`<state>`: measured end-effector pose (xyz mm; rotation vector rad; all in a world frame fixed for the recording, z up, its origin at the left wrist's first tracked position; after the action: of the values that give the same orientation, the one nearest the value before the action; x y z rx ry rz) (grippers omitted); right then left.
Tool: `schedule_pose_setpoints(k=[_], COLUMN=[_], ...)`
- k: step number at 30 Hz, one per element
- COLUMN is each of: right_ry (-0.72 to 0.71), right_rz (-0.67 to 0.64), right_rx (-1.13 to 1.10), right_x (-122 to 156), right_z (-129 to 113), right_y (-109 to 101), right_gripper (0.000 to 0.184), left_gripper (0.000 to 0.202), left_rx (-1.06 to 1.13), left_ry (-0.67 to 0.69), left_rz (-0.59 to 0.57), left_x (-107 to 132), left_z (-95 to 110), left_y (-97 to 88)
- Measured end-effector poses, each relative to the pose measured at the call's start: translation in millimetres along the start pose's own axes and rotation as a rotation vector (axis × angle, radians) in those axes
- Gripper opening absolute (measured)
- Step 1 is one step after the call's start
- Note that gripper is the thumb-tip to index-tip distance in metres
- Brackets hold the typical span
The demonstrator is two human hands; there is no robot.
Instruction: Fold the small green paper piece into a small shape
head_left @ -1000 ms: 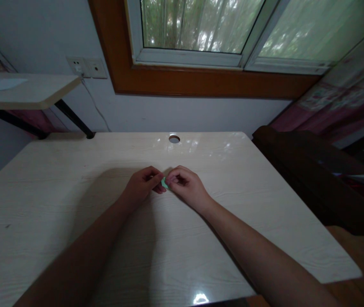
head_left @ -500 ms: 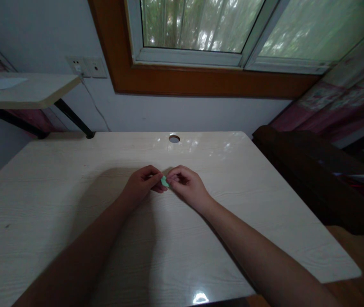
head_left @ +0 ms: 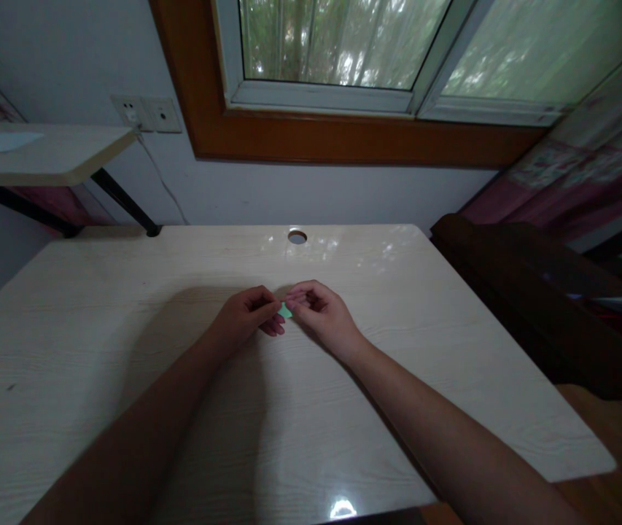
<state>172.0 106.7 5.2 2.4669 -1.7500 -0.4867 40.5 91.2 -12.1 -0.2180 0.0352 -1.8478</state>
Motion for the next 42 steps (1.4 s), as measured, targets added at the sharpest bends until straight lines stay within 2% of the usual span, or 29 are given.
schedule_pose_setpoints(k=[4, 6, 9, 15, 20, 22, 26, 31, 42], right_ry=[0.043, 0.083, 0.104, 0.052, -0.037, -0.054, -0.118, -0.148, -0.147], right_rz=[0.001, -0.015, -0.015, 0.024, 0.084, 0.073, 0.011, 0.015, 0.008], right_rx=[-0.026, -0.048, -0.064, -0.058, -0.102, -0.083, 0.075, 0.144, 0.231], right_x=[0, 0, 0, -3, -4, -3, -2, -1, -1], right_z=[4, 8, 11, 6, -1, -3, -13, -18, -19], right_y=[2, 5, 5, -1, -7, -7, 0, 0, -2], right_gripper=[0.031, 0.038, 0.039, 0.034, 0.043, 0.037, 0.014, 0.014, 0.004], left_gripper=[0.030, 0.030, 0.031, 0.030, 0.029, 0.029, 0.030, 0.029, 0.026], left_rx=[0.007, 0.005, 0.012, 0.010, -0.007, -0.010, -0.024, -0.067, -0.172], left_ry=[0.022, 0.030, 0.041, 0.051, 0.055, 0.057, 0.070, 0.109, 0.152], left_rz=[0.083, 0.099, 0.091, 0.038, 0.009, 0.018, 0.059, 0.066, 0.002], left_x=[1, 0, -1, 0, 1, 1, 1, 1, 0], left_z=[3, 3, 2, 3, 5, 6, 8, 7, 4], left_y=[-7.2, -8.6, -8.0, -4.2, -1.8, -2.1, -4.5, -3.6, 4.2])
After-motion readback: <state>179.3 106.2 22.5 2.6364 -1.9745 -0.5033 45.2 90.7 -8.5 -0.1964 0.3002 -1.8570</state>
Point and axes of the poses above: each hand's wrist, its own x-axis away from the middle knuckle, its own y-axis out of the palm, z = x × y, the point moved 10 cm from there along -x, towards the middle knuckle, and after that the axes turned 12 degrees about -x, right-handed, at the moved point
